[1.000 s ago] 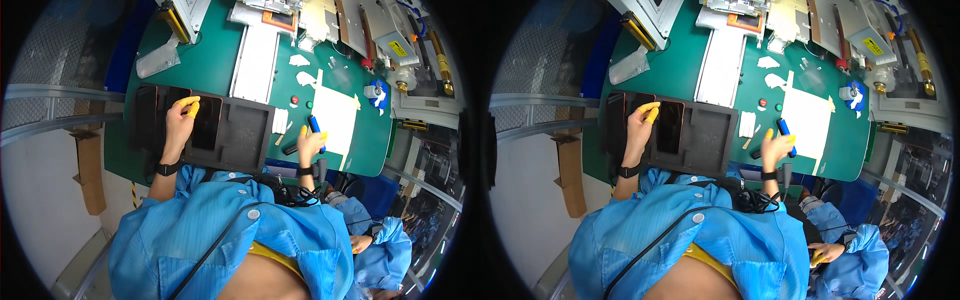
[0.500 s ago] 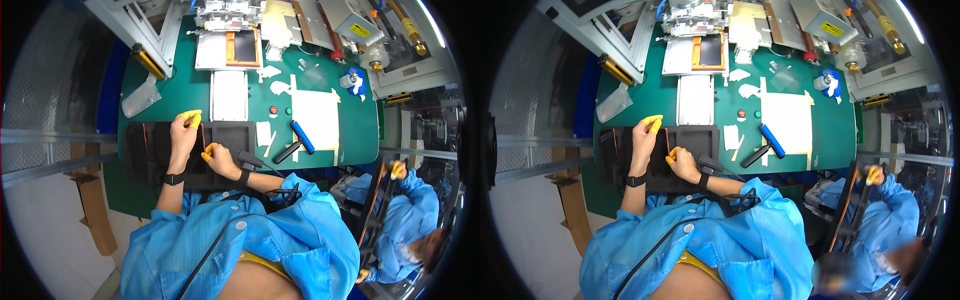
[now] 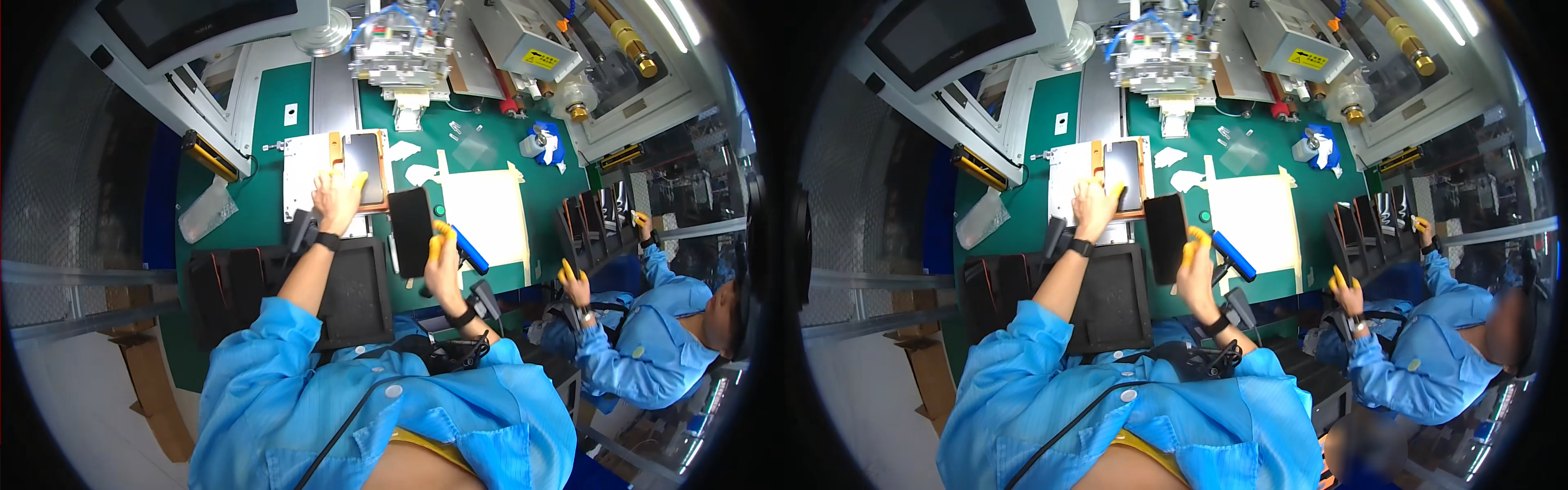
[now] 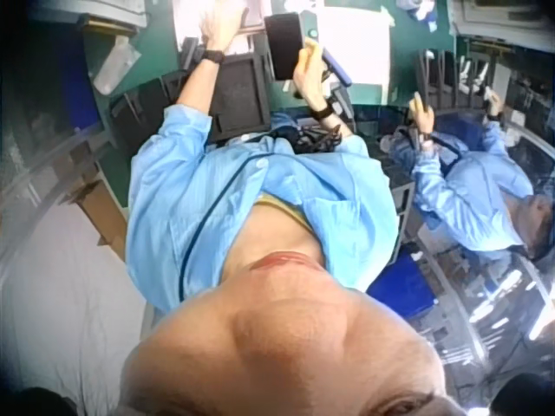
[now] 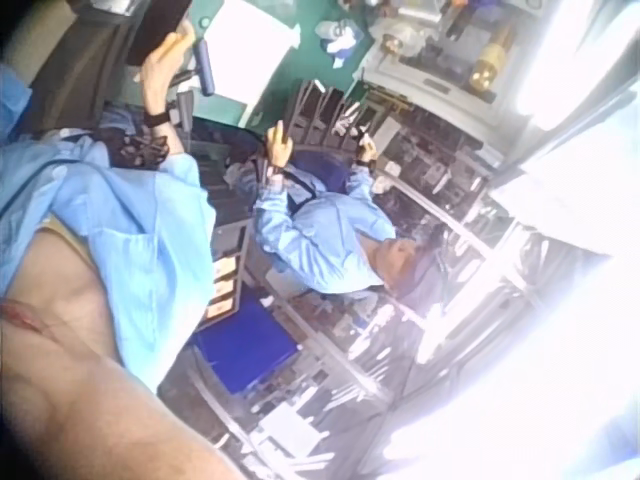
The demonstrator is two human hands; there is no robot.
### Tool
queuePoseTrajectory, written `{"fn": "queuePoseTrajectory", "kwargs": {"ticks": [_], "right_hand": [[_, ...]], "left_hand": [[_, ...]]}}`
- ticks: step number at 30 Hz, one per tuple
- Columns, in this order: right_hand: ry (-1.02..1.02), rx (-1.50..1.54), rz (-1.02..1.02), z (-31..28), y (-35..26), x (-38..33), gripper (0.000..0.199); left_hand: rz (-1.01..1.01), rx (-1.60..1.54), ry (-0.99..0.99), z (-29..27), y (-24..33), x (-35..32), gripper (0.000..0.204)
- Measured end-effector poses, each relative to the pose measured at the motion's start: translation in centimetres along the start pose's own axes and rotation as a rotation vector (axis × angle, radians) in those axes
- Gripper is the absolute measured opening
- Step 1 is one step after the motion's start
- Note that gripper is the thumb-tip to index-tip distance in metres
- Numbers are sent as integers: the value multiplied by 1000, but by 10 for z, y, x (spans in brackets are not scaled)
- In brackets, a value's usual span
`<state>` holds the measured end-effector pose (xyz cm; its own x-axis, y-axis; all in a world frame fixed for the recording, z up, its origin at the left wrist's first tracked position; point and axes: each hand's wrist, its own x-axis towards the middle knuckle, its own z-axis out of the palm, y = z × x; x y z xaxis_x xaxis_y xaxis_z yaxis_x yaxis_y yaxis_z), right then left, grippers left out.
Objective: The recorder is assembling and inspecting mobile phone units, applying protective films, and using a roller tool on a manufacturing line.
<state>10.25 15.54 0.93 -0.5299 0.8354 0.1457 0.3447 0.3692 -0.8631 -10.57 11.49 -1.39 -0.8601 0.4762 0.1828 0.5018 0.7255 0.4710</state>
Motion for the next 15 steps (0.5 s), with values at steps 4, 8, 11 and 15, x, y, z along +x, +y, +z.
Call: {"fn": "queuePoseTrajectory", "kwargs": {"ticks": [4,8,11,15], "right_hand": [[1,46,55,25,18,49,31],[-24,22,85,72,5,86,32],[-47,28,160,103,-5,103,31],[0,-372,8,129,4,97,38]], "left_hand": [[-129,-81,-40,15,-6,10,52],[-284,-732,-80,-17,-12,1,35],[-263,-1209,-62,-42,-35,-36,34],[-304,-1259,-153,-89,-40,-109,57]]}}
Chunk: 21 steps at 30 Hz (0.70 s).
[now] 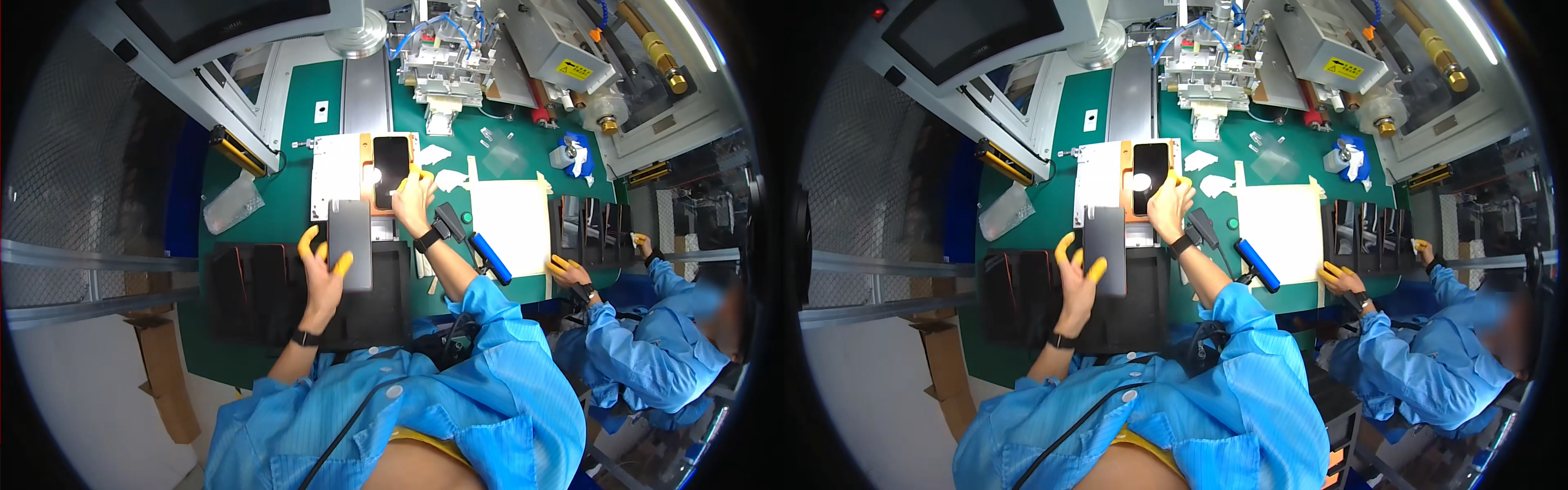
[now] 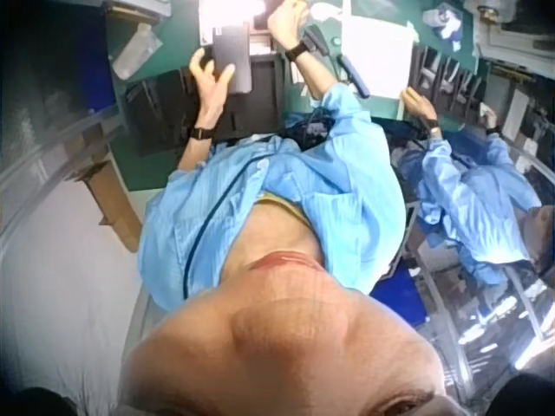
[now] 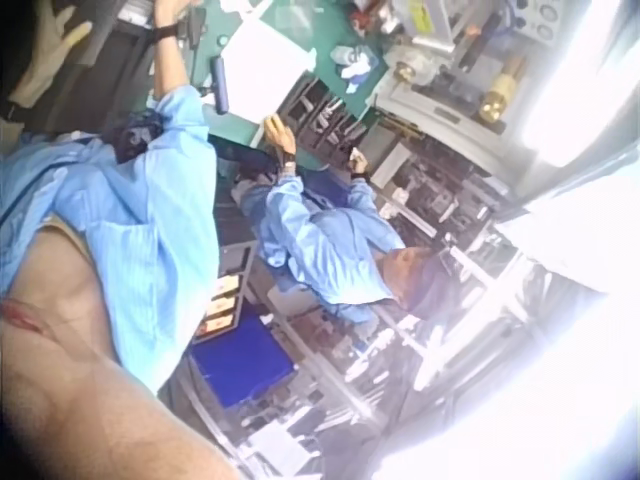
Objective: The recorder is assembling and inspecting mobile phone units, applying protective films, and using a roller tool on a manufacturing line.
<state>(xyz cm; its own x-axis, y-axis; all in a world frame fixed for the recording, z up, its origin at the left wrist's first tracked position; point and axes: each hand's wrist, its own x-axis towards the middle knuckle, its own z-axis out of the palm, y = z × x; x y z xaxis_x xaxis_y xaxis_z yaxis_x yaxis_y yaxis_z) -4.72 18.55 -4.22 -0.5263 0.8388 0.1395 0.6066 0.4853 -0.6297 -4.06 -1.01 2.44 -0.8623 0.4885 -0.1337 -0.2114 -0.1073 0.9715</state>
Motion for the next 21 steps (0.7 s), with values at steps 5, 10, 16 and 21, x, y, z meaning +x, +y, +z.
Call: {"fn": "queuePoseTrajectory", "kwargs": {"ticks": [5,10,16,21], "right_hand": [[-35,8,-231,-38,38,-14,28],[-178,-381,240,-126,93,-72,37],[-334,-35,700,-93,203,-104,41],[102,765,906,-73,180,-70,22]], "left_hand": [[-64,320,-165,-25,-39,-74,79],[25,1236,-281,-20,-42,-78,85],[-54,1167,-184,-7,-44,-70,87],[70,1315,-202,-5,-39,-67,83]]}}
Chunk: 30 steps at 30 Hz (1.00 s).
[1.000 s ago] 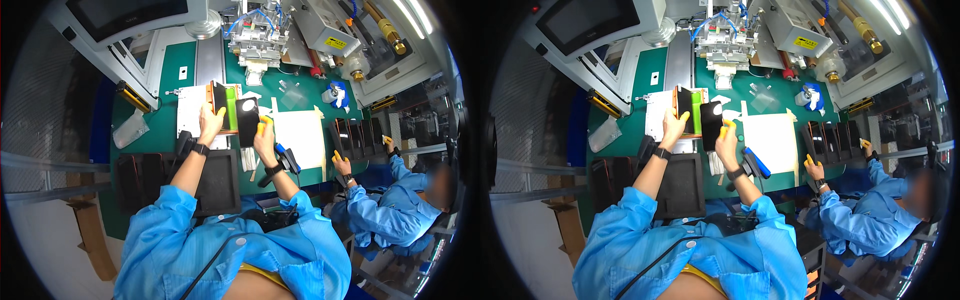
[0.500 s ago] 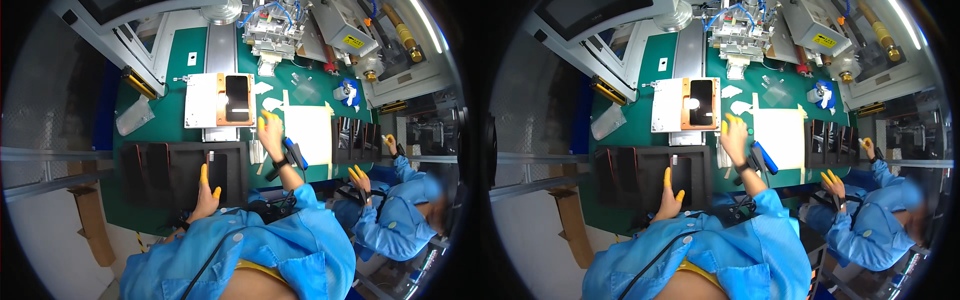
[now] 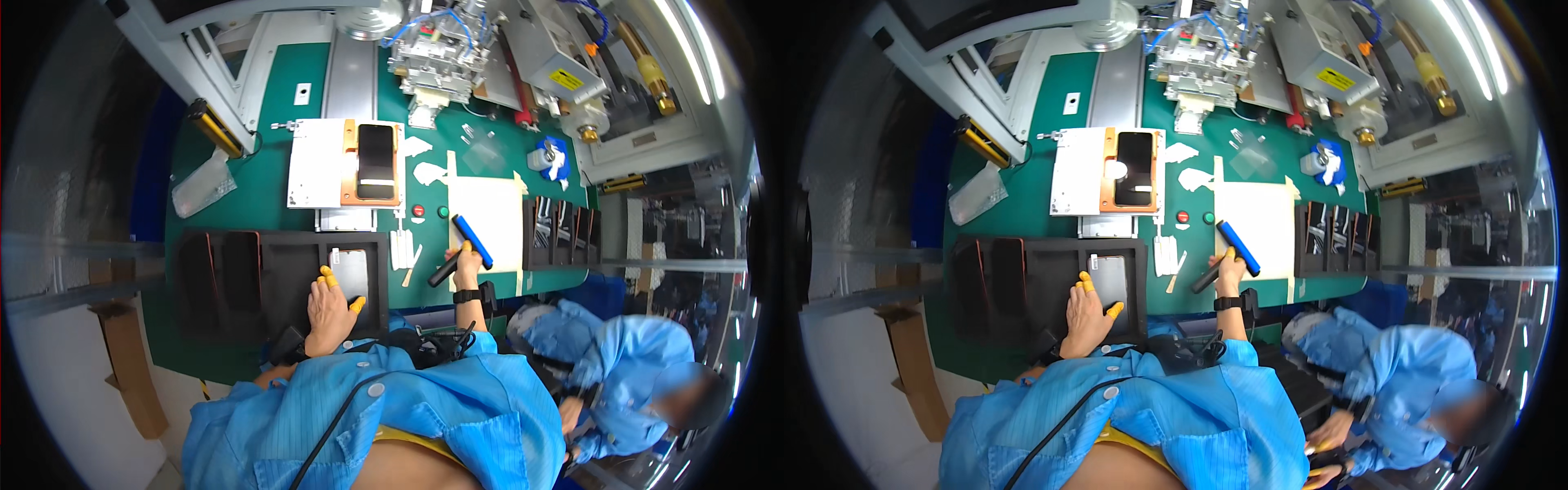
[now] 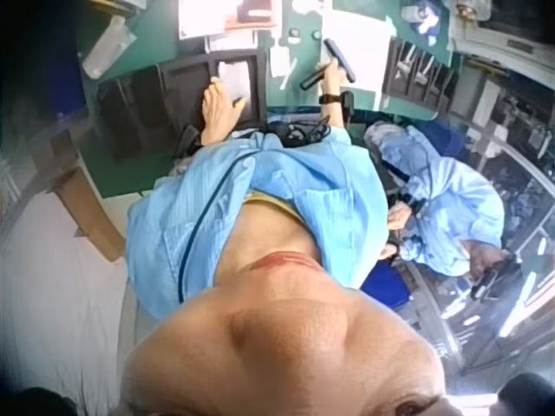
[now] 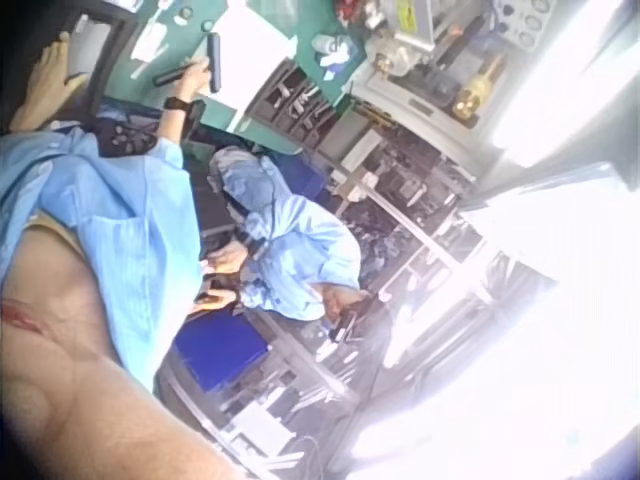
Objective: The recorder is assembling and inspecting mobile phone units, applying protective films, and using a roller tool on a manufacturing line.
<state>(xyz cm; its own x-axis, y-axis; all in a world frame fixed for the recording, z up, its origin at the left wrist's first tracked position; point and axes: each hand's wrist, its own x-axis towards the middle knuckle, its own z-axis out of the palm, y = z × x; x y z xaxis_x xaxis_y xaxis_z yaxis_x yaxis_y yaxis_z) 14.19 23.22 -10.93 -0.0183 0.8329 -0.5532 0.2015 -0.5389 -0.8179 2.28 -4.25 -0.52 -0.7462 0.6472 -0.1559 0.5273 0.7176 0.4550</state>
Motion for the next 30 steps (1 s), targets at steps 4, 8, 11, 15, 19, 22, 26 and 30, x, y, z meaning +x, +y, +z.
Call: {"fn": "queuePoseTrajectory", "kwargs": {"ticks": [4,8,11,15,19,22,26,30], "right_hand": [[-460,-88,-314,63,-112,-56,29],[-676,-325,-354,180,-155,-45,37],[-516,-456,-394,215,-158,-35,43],[-579,-688,-528,164,-130,-99,37],[-662,-857,-373,115,-117,-121,38],[-723,-697,-621,171,-159,-93,42],[-595,-517,-442,220,-162,-35,44],[-643,-695,-488,165,-142,-95,40]], "left_hand": [[16,17,-77,-12,9,-5,79],[13,18,-191,-13,7,-9,77],[21,-75,-217,-13,2,-7,77],[84,-146,-187,-7,-16,-14,77],[78,-71,-167,-9,-9,-9,73],[73,-42,-182,-10,-10,-12,73],[118,-35,-210,-2,-12,-8,73],[83,-72,-144,-12,-2,-12,65]]}}
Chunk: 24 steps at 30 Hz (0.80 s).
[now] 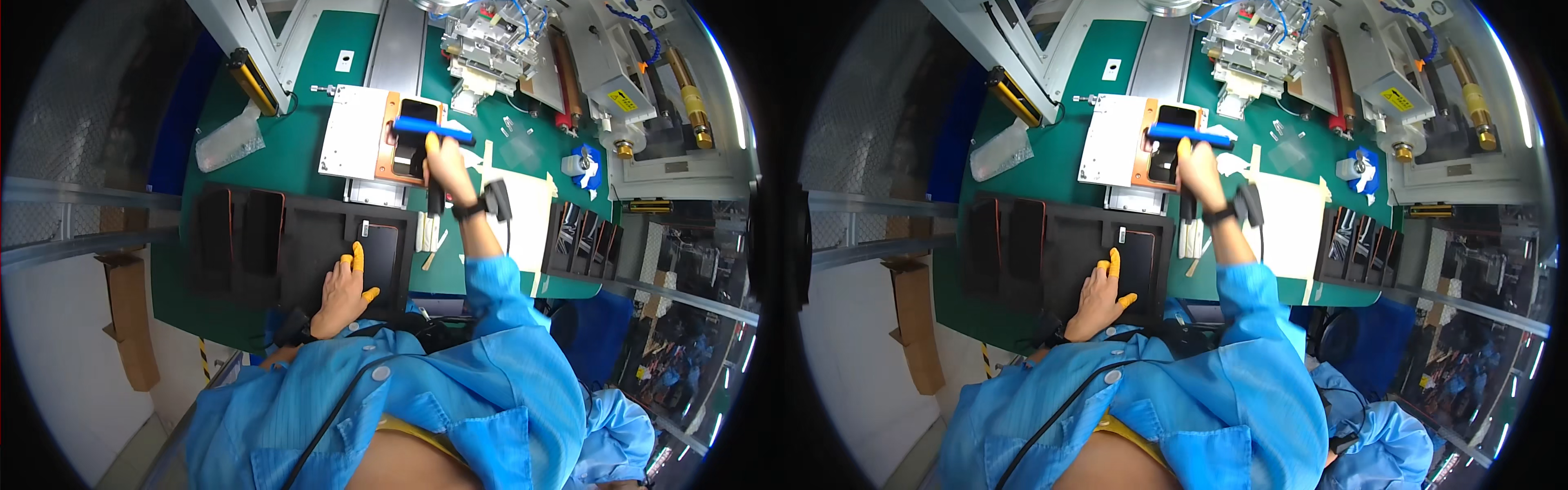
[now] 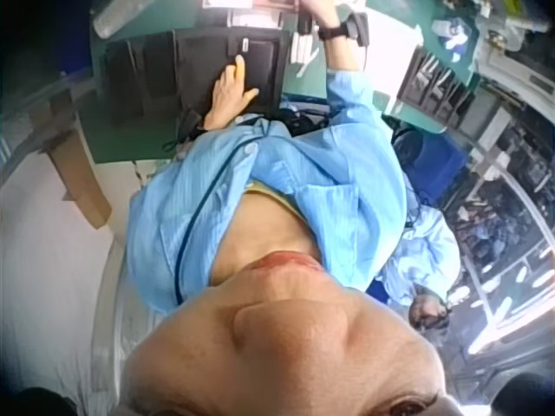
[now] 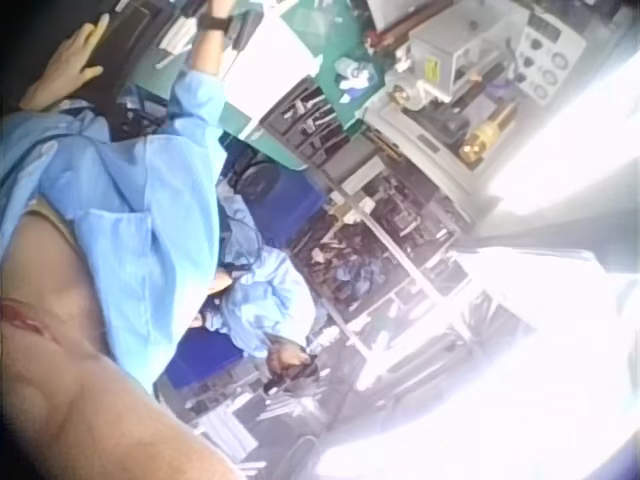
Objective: The recorder is assembling and inspecting mobile phone units, applying protective films, and using a roller tool on a manufacturing line.
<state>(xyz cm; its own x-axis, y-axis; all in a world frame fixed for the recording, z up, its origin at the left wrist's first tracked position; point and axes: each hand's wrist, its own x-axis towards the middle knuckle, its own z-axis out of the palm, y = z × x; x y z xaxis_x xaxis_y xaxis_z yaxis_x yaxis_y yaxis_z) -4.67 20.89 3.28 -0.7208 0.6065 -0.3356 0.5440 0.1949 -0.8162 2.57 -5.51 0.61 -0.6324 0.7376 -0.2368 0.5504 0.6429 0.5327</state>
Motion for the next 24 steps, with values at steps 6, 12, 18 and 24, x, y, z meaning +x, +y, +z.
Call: {"fn": "queuePoseTrajectory", "kwargs": {"ticks": [6,12,18,24], "right_hand": [[47,47,170,-12,53,-93,24],[484,103,376,-70,186,-47,27],[479,-68,420,-67,191,-43,29],[729,218,436,-127,243,-22,34]], "left_hand": [[35,45,-59,5,-9,3,72],[15,-30,-74,3,-9,11,87],[6,-61,-41,0,-8,12,86],[-65,-73,-130,5,-12,14,90]]}}
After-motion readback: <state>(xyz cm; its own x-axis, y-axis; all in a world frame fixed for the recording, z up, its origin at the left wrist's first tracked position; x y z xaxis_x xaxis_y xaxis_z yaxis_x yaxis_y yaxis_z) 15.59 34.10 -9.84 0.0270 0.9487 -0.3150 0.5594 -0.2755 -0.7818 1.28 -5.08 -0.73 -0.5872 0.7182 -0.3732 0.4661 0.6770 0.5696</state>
